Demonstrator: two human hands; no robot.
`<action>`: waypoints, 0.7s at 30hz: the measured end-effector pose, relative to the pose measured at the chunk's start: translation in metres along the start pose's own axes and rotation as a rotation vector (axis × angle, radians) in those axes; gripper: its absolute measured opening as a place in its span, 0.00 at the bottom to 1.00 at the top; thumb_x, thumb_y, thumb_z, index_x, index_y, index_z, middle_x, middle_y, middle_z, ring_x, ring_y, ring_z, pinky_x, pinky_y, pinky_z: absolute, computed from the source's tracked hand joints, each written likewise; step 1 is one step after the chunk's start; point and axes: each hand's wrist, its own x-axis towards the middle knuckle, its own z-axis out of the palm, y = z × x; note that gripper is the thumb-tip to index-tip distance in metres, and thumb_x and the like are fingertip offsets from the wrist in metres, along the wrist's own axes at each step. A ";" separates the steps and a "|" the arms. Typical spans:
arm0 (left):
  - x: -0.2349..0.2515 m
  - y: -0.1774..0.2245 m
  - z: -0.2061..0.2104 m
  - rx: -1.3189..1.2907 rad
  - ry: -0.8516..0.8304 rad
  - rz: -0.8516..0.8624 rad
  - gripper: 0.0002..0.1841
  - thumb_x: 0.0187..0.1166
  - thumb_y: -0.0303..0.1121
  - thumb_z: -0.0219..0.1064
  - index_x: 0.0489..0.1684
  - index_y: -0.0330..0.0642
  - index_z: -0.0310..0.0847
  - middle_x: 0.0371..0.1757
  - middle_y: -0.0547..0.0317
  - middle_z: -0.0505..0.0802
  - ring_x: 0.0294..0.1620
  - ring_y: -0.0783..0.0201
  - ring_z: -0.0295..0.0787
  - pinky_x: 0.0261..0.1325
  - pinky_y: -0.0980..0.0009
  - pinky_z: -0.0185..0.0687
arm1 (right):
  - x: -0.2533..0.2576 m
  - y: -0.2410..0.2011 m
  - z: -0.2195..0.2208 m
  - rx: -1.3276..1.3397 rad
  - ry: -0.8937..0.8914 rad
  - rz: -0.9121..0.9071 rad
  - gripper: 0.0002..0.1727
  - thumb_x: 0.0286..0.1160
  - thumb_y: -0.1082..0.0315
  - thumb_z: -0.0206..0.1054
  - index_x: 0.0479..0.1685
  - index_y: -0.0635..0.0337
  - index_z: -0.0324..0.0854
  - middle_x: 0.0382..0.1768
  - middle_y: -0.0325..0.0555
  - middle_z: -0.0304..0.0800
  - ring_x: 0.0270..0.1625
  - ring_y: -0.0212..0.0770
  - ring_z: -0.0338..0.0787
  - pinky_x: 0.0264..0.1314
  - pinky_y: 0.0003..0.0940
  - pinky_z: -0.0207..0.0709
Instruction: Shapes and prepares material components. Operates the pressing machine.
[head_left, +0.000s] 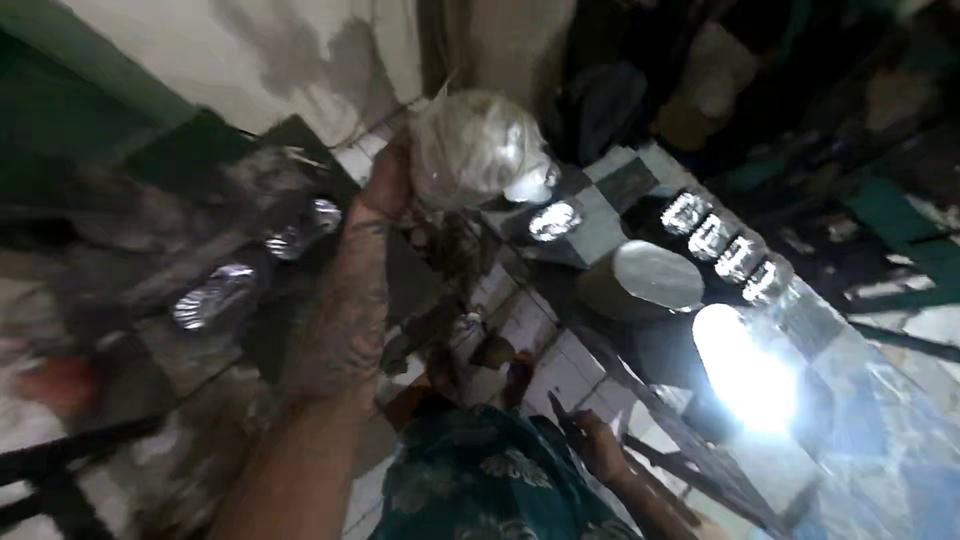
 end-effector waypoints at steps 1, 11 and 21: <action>0.012 -0.001 -0.011 -0.065 0.083 0.005 0.23 0.97 0.39 0.37 0.80 0.40 0.67 0.66 0.57 0.85 0.63 0.73 0.82 0.65 0.73 0.80 | 0.014 -0.012 -0.002 0.003 0.045 -0.045 0.17 0.80 0.69 0.65 0.60 0.72 0.86 0.59 0.66 0.90 0.64 0.60 0.89 0.73 0.52 0.80; -0.064 -0.080 -0.225 0.914 -0.402 -0.187 0.26 0.93 0.48 0.51 0.46 0.30 0.86 0.39 0.35 0.89 0.44 0.39 0.88 0.54 0.35 0.80 | 0.164 -0.256 0.007 -0.126 0.291 -0.773 0.10 0.73 0.76 0.68 0.48 0.70 0.91 0.47 0.59 0.94 0.51 0.52 0.94 0.60 0.48 0.87; -0.177 -0.053 -0.280 0.881 -0.661 -0.030 0.14 0.86 0.29 0.62 0.56 0.27 0.88 0.49 0.34 0.92 0.56 0.39 0.90 0.68 0.45 0.78 | 0.253 -0.428 0.109 -0.902 -0.275 -1.122 0.19 0.85 0.77 0.57 0.69 0.60 0.84 0.76 0.48 0.82 0.84 0.53 0.74 0.85 0.64 0.62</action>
